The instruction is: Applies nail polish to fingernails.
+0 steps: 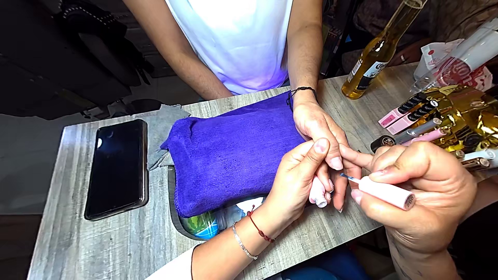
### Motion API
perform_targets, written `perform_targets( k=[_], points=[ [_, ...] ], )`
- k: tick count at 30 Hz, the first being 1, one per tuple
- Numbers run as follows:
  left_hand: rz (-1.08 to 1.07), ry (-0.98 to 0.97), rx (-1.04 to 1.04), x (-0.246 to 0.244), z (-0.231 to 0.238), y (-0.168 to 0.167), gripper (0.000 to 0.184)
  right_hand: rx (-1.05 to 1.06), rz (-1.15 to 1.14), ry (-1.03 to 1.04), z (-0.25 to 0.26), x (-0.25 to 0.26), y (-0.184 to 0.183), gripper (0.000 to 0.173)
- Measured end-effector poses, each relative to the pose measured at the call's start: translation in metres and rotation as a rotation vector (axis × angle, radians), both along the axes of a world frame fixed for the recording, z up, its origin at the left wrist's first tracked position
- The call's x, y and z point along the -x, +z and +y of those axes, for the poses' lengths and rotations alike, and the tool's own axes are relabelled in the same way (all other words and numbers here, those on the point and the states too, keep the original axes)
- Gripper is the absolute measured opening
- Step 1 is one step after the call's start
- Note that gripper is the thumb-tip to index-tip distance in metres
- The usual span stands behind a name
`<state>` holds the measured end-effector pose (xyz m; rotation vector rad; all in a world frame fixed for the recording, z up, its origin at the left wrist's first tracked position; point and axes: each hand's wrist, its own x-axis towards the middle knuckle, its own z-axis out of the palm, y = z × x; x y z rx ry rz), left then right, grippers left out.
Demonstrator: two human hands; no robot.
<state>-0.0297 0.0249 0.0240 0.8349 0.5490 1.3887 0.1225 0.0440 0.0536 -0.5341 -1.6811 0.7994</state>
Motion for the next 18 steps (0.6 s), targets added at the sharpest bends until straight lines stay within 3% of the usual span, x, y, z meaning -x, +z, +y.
perform_targets(
  k=[9,18],
  points=[
    [0.018,0.038,0.023,-0.0009,-0.0022,0.0051,0.03,-0.163,-0.133,-0.141,0.0026,0.0043,-0.0004,0.026],
    [-0.077,0.036,0.05,-0.0049,0.0062,0.0022,0.03,-0.166,-0.139,-0.097,0.0001,0.0013,0.0006,0.025]
  ],
)
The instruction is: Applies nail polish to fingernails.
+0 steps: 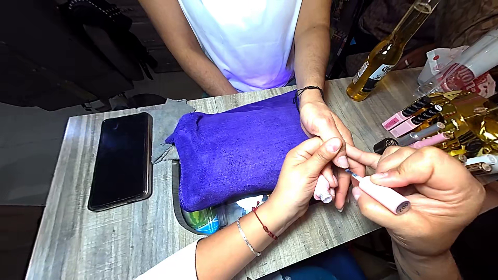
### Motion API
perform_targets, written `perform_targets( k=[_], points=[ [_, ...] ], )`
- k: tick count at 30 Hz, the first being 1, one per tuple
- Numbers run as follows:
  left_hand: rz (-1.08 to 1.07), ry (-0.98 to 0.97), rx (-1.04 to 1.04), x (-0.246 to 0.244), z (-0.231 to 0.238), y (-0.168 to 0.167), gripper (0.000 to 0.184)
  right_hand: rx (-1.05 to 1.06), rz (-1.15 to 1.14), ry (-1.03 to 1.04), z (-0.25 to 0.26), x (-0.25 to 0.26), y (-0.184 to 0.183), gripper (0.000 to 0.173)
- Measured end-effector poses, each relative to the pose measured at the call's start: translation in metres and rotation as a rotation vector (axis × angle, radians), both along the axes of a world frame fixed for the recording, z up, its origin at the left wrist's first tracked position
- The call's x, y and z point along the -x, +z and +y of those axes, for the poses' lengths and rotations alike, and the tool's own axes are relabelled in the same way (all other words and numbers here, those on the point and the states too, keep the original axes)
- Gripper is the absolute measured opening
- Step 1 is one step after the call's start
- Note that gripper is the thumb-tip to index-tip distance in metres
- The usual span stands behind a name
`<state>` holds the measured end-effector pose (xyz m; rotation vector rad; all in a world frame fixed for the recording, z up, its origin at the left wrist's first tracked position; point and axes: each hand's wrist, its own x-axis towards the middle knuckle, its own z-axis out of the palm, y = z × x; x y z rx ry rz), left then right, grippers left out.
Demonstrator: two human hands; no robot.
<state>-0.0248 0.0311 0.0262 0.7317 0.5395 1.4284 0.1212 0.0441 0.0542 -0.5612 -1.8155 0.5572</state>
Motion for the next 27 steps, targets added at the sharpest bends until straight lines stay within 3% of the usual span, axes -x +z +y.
perform_targets(
  k=[9,17,27],
  points=[
    [0.007,0.014,0.01,-0.0006,-0.0007,0.0017,0.03,-0.089,-0.089,-0.085,-0.0003,0.0034,-0.0033,0.023],
    [0.063,-0.037,-0.029,0.0054,-0.0069,0.0005,0.036,0.236,0.242,0.131,0.0051,-0.0003,0.0019,0.035],
    [0.069,-0.052,-0.026,0.0067,-0.0074,-0.0001,0.042,0.302,0.217,0.153,0.0046,-0.0005,0.0028,0.033]
  ],
)
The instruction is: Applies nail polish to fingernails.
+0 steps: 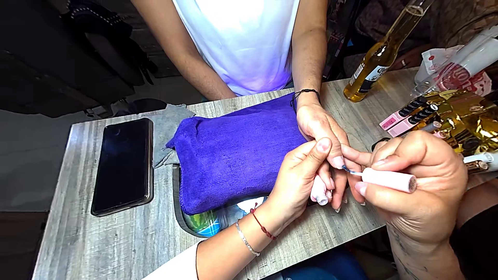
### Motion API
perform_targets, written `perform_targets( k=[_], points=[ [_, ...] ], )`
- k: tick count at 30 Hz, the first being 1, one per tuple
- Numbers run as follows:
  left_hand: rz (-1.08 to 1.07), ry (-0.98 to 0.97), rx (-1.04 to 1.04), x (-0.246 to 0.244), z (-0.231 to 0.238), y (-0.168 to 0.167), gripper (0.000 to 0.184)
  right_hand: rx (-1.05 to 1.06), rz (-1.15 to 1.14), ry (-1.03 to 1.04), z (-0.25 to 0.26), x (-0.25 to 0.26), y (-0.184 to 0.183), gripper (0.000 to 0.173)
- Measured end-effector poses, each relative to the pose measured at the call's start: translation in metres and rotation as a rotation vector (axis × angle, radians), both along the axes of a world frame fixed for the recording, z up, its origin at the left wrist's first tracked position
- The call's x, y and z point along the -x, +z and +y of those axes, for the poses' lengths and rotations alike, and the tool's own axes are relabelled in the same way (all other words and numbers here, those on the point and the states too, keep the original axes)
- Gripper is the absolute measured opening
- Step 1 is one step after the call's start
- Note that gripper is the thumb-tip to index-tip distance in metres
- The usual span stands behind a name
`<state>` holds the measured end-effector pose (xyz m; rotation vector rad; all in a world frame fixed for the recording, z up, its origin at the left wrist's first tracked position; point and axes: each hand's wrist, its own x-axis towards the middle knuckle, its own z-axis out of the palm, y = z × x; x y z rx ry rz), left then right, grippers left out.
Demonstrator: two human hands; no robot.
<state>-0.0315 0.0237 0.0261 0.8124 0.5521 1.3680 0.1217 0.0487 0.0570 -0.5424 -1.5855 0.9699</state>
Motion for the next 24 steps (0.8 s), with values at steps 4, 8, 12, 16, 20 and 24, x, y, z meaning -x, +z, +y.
perform_targets(
  k=[4,8,12,16,20,24],
  points=[
    [0.002,0.019,-0.012,-0.001,0.001,-0.001,0.042,-0.065,-0.019,0.023,-0.004,-0.004,0.001,0.03],
    [0.004,0.031,-0.03,-0.002,-0.001,-0.001,0.042,-0.347,-0.238,-0.087,-0.02,-0.005,0.0,0.02],
    [0.012,0.032,-0.03,-0.002,-0.001,0.0,0.042,-0.48,-0.383,-0.157,-0.034,-0.002,-0.002,0.019],
    [0.036,0.043,-0.066,-0.002,-0.003,0.0,0.041,-0.534,-0.561,-0.268,-0.033,0.005,-0.006,0.016],
    [0.057,0.068,-0.057,-0.003,-0.001,0.0,0.041,-0.484,-0.672,-0.301,-0.033,0.003,-0.005,0.007],
    [-0.002,0.012,-0.045,-0.001,-0.001,0.0,0.043,-0.347,-0.651,-0.286,-0.024,-0.02,0.007,0.019]
  ],
)
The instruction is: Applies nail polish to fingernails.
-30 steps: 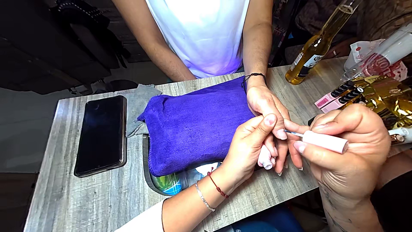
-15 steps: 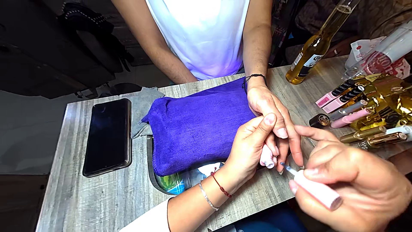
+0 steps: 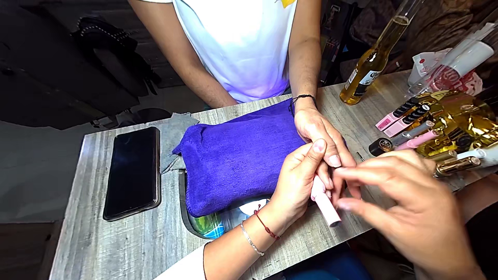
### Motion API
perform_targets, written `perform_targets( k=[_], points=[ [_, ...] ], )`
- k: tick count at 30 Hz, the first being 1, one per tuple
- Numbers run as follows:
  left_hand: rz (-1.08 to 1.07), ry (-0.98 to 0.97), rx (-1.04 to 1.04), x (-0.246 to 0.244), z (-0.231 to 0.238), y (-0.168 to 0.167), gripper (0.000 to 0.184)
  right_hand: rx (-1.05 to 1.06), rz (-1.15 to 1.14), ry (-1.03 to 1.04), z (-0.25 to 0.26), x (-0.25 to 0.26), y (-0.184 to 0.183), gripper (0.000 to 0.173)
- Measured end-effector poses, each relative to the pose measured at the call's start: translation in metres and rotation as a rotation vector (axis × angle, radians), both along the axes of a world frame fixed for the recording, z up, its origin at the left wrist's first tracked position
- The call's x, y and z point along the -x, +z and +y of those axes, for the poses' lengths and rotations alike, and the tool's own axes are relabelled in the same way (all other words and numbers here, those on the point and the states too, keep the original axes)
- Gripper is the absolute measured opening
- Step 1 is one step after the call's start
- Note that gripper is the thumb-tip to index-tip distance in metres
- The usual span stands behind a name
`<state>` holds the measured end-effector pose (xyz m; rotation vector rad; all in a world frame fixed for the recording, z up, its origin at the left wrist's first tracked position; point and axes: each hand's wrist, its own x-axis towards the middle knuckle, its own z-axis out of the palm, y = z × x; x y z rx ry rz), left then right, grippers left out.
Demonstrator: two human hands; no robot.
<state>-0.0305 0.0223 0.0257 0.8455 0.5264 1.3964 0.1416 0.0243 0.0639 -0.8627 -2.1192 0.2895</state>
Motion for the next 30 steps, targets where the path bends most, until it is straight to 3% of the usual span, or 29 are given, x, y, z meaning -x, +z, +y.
perform_targets(
  k=[5,8,13,17,30],
  points=[
    [-0.032,-0.023,0.002,0.001,0.001,0.0,0.053,0.038,0.019,-0.235,0.031,-0.053,0.004,0.022],
    [-0.037,-0.032,-0.012,0.002,0.001,-0.001,0.061,0.112,-0.242,-0.426,0.031,-0.075,-0.005,0.025],
    [-0.066,-0.06,-0.023,0.005,0.003,-0.001,0.059,0.319,-0.478,-0.513,0.023,-0.085,-0.044,0.031],
    [-0.063,-0.092,-0.021,0.008,0.004,-0.002,0.061,0.266,-0.435,-0.539,0.015,-0.083,-0.063,0.019],
    [-0.074,-0.145,-0.036,0.011,0.005,-0.005,0.059,0.243,-0.408,-0.522,0.013,-0.086,-0.074,0.026]
  ],
)
